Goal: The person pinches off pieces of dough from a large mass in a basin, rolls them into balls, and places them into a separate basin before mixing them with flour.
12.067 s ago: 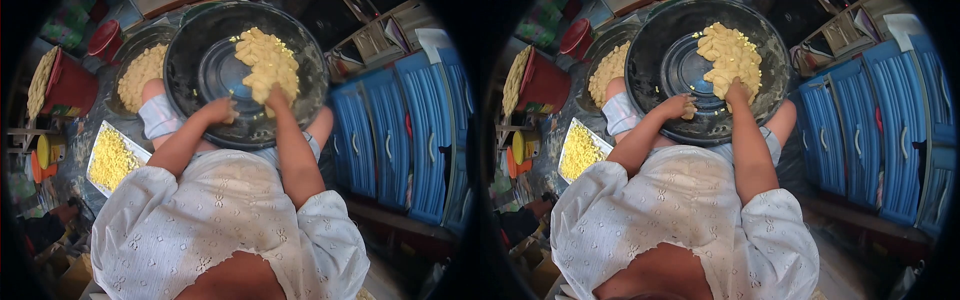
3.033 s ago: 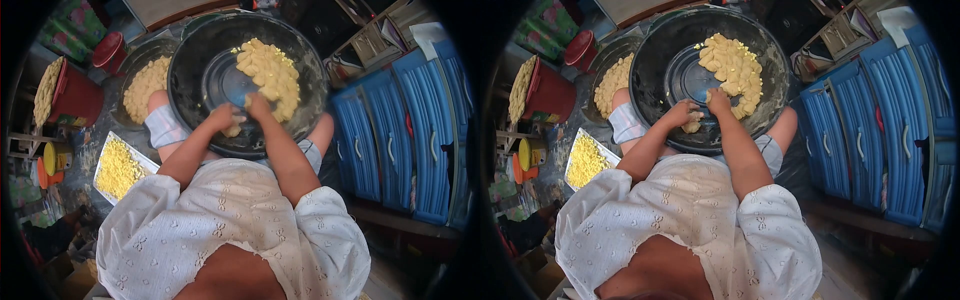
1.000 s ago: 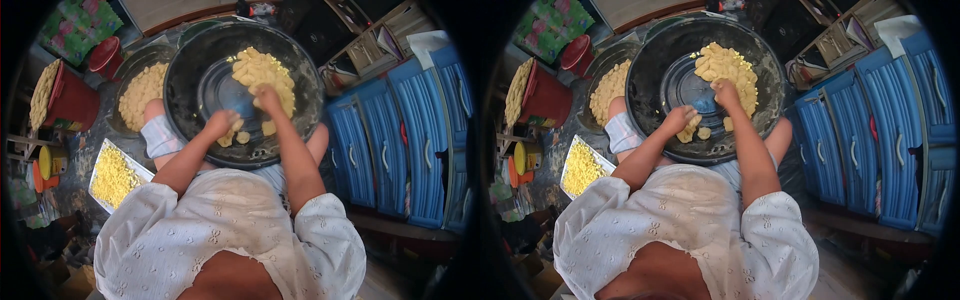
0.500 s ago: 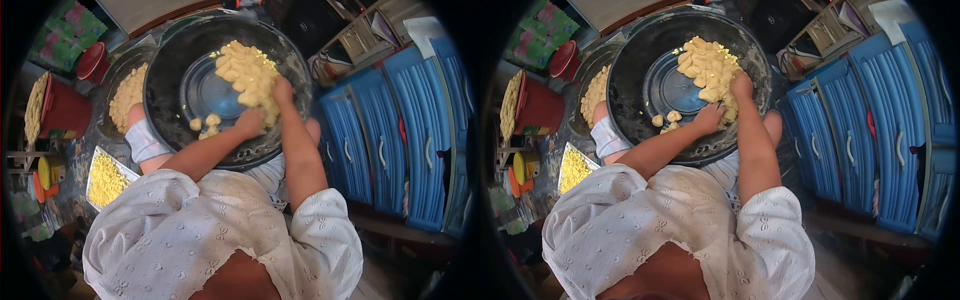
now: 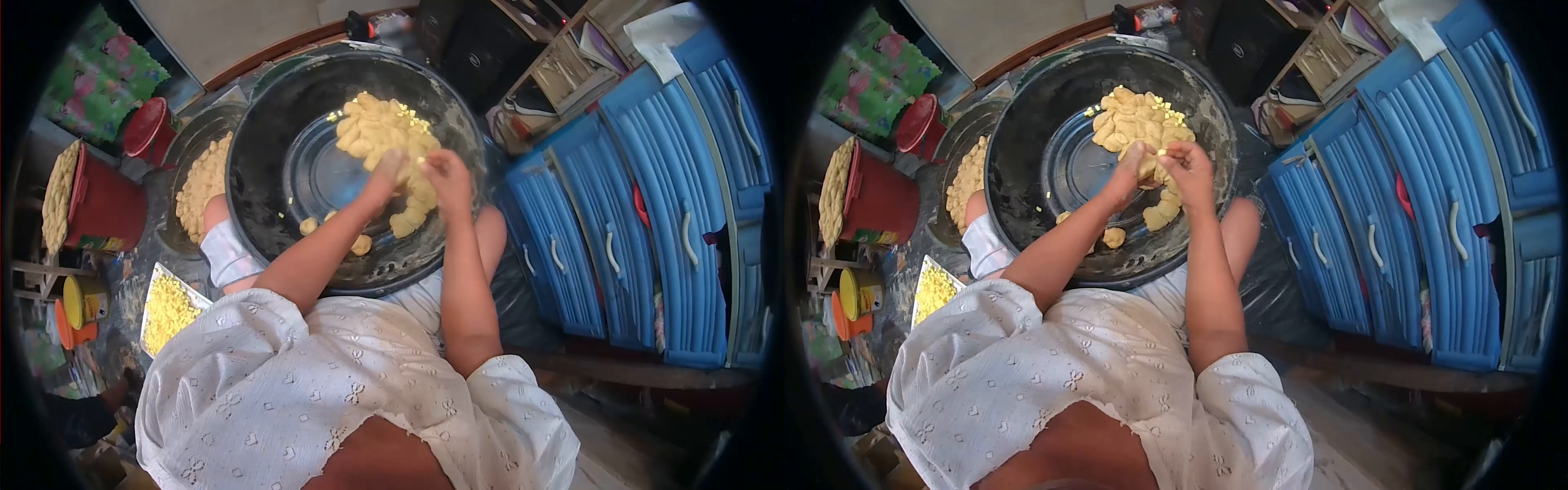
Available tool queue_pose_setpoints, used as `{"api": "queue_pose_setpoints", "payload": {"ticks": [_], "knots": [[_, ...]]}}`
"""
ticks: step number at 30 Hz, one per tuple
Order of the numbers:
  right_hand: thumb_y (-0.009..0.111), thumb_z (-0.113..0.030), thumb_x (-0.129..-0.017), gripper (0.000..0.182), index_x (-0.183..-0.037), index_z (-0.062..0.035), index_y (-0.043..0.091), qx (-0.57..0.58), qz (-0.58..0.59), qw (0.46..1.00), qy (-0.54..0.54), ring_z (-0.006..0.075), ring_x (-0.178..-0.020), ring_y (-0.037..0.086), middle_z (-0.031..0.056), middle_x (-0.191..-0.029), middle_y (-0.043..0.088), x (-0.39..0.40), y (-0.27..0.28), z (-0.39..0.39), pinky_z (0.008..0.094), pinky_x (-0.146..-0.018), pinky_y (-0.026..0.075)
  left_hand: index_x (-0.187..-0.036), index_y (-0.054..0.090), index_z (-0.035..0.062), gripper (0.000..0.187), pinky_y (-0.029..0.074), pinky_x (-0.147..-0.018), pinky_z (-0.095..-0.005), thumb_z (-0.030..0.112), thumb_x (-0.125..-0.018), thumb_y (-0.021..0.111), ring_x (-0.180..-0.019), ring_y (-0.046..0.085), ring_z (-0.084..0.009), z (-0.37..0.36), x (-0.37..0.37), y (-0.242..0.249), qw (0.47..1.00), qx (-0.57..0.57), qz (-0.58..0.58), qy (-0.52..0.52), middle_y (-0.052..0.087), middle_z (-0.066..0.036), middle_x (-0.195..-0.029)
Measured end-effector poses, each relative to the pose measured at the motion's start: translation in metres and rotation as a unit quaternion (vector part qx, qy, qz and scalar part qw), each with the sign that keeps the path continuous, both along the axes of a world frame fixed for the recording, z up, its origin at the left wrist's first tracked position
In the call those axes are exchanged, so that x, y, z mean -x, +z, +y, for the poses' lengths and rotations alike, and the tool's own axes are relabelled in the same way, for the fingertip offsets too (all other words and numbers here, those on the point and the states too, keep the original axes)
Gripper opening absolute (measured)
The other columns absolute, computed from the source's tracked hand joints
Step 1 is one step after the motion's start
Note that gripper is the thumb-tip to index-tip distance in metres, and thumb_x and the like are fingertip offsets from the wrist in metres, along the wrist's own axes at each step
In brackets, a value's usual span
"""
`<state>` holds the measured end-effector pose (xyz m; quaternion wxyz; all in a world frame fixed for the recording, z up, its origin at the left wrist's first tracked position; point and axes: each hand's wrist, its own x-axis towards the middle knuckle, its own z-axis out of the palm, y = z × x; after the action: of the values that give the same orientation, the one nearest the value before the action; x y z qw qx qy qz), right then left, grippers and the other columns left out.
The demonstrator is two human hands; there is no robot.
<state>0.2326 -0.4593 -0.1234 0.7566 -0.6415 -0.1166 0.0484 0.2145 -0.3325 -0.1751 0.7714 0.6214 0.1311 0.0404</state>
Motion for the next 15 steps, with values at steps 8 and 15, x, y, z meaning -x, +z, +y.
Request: {"api": "queue_pose_setpoints", "payload": {"ticks": [8,15], "knots": [[0.063,-0.015,-0.077,0.022,-0.095,-0.0028,0.06,0.274,-0.286,0.918,0.005,0.0233,-0.085,0.054,0.0077,-0.088,0.058,0.038,0.01,0.041,0.0345,-0.076,0.043,-0.094,0.051,0.0072,0.052,0.04,-0.054,-0.0278,0.056,-0.088,0.032,-0.07,0.051,-0.0132,0.012,0.042,0.071,0.97,0.203,0.073,0.109,0.054,-0.004,-0.082],[0.059,-0.021,-0.079,0.018,-0.088,-0.006,0.063,0.274,-0.241,0.921,0.137,0.0318,-0.121,0.031,0.0102,-0.133,0.035,0.051,-0.015,0.04,0.0385,-0.098,0.026,-0.104,0.045,0.0069,0.055,0.042,-0.063,-0.0254,0.058,-0.085,0.037,-0.07,0.05,-0.0126,0.041,0.06,0.07,0.991,0.047,0.11,-0.052,0.048,-0.002,-0.076]]}}
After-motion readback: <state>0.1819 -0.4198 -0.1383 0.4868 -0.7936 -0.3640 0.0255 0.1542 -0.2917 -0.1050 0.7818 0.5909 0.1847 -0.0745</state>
